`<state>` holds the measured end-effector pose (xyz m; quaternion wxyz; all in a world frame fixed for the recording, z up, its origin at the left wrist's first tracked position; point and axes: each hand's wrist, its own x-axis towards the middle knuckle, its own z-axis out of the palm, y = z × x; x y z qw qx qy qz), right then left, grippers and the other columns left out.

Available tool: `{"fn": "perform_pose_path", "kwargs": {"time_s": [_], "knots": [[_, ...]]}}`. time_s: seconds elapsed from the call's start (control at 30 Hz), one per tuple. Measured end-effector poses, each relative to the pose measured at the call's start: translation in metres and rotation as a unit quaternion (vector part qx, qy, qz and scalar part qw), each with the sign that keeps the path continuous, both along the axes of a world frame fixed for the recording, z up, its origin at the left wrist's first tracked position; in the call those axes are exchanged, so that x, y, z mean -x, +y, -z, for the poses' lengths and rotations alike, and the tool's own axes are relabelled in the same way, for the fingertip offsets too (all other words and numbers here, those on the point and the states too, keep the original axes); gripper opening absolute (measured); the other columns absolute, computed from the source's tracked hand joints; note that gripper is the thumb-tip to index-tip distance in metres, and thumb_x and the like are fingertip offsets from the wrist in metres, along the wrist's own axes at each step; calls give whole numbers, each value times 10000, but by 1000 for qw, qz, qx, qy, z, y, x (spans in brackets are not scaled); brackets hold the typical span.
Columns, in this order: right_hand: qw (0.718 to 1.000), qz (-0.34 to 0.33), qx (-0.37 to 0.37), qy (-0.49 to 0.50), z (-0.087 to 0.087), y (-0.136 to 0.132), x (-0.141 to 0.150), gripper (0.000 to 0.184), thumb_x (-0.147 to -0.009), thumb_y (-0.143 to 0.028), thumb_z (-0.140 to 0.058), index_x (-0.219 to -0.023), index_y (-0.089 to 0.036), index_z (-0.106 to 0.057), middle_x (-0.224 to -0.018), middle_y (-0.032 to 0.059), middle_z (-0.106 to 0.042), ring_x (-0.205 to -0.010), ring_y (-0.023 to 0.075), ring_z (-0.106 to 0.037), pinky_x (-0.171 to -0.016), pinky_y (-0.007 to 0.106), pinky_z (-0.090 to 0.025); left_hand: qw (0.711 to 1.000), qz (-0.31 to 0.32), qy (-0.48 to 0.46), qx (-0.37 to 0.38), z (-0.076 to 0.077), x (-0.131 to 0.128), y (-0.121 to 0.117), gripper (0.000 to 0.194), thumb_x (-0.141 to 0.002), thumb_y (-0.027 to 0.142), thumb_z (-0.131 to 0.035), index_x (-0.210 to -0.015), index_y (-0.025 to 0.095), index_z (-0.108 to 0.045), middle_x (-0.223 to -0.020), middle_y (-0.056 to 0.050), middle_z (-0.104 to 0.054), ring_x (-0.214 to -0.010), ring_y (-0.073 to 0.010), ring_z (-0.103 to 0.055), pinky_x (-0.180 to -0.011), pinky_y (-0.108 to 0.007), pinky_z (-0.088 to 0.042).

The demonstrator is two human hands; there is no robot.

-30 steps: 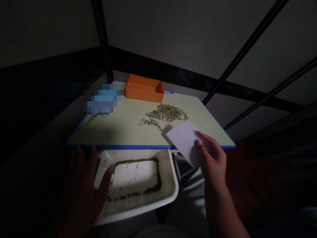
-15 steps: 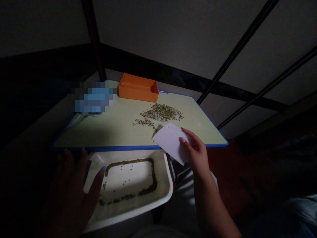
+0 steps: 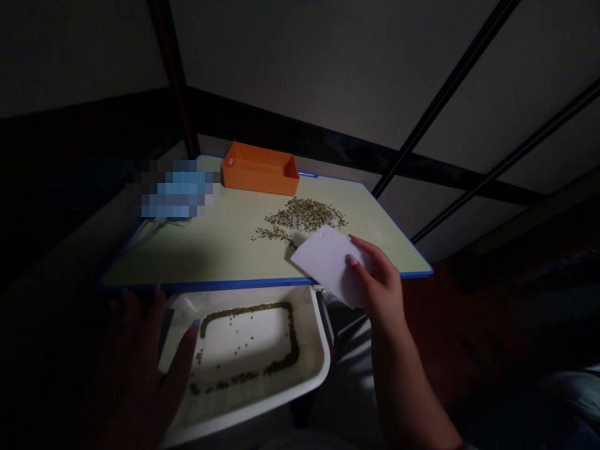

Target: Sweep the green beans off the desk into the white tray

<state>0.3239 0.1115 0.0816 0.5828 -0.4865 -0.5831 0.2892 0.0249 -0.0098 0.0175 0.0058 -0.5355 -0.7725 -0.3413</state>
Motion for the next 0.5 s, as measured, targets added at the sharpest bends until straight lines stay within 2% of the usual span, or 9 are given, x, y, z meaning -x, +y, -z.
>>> {"fn": "perform_pose_path", "kwargs": {"time_s": [0.1, 0.17, 0.23, 0.4, 0.5], "knots": [[997, 67, -8, -25, -2, 0, -7, 343, -817, -341, -699, -1145, -244, -719, -1250, 90, -706, -1145, 284, -652, -985, 490, -513, 1000, 8, 6, -18, 5, 2, -1, 689, -862, 522, -374, -1504, 471, -128, -1639, 209, 34, -1531, -313, -162, -1280, -545, -186], [997, 76, -9, -30, -3, -1, -6, 353, -822, -352, -691, -1154, -236, -713, -1250, 95, -705, -1131, 278, -657, -989, 487, -508, 1000, 14, 9, -18, 7, 5, -1, 693, -861, 503, -370, -1482, 535, -64, -1609, 278, 87, -1535, -312, -146, -1282, -543, -179], [997, 74, -14, -34, -2, -3, 0, 351, -826, -356, -683, -1153, -232, -712, -1244, 97, -709, -1123, 270, -660, -996, 478, -505, 999, 25, 19, -11, 10, 8, -1, 718, -856, 504, -380, -1497, 503, -56, -1626, 241, 95, -1536, -325, -129, -1277, -564, -177], [996, 70, -30, -35, 4, -1, 13, 343, -835, -350, -662, -1150, -223, -710, -1230, 104, -713, -1131, 264, -656, -1014, 471, -498, 998, 24, 56, -20, 14, 12, -1, 755, -860, 541, -407, -1534, 275, -195, -1681, -30, -54, -1531, -350, -148, -1252, -616, -204], [996, 86, -27, -23, 8, 2, 10, 365, -820, -349, -668, -1155, -212, -708, -1241, 112, -709, -1131, 274, -655, -1028, 498, -482, 998, 29, 47, -36, 13, 10, 0, 738, -874, 542, -392, -1526, 240, -230, -1674, -79, -111, -1529, -358, -161, -1243, -625, -214]]}}
